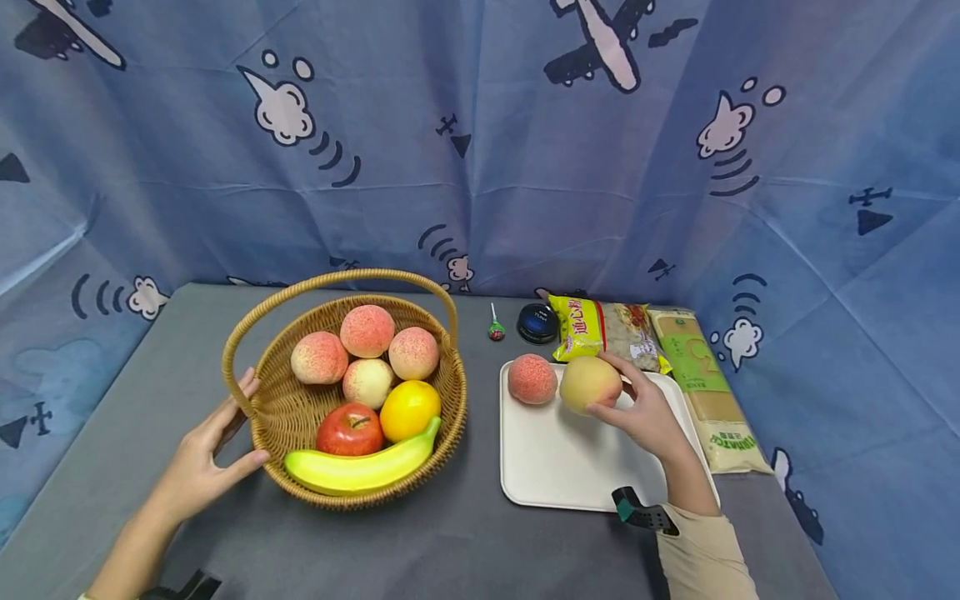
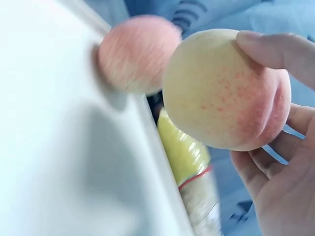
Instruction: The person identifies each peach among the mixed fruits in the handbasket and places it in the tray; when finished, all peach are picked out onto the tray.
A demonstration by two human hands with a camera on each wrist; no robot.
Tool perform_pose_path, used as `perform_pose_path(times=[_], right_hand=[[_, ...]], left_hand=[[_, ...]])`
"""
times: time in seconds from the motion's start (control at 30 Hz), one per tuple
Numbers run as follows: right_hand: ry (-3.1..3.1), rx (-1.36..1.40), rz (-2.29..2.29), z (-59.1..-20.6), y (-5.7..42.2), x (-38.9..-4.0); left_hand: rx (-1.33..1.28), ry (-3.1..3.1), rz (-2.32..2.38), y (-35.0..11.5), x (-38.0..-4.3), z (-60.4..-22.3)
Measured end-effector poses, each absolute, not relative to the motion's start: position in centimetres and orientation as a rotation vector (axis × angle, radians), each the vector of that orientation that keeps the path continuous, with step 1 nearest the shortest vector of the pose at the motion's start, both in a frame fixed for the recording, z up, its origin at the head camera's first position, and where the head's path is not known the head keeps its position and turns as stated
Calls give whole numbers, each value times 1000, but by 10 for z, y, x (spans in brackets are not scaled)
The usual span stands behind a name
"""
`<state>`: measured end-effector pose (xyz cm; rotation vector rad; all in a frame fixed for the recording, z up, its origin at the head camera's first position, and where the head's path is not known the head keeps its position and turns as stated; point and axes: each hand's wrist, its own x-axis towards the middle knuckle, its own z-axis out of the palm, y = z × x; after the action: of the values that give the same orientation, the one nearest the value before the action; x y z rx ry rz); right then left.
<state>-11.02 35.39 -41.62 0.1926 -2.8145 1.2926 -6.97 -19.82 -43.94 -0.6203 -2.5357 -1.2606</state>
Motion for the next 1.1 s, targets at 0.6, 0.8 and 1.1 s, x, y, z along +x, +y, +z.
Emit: perform_pose_path(times=[0.6, 0.8, 1.1], right_hand=[[-2989, 70, 1246, -438, 381, -128], [-3018, 67, 1266, -437, 380, -130], [-3015, 22, 1374, -448, 375, -136]], left_hand=[[-641, -2505, -1270, -199, -70, -440], [-639, -2510, -1272, -199, -70, -440], [-630, -2515, -1277, -198, -69, -440]])
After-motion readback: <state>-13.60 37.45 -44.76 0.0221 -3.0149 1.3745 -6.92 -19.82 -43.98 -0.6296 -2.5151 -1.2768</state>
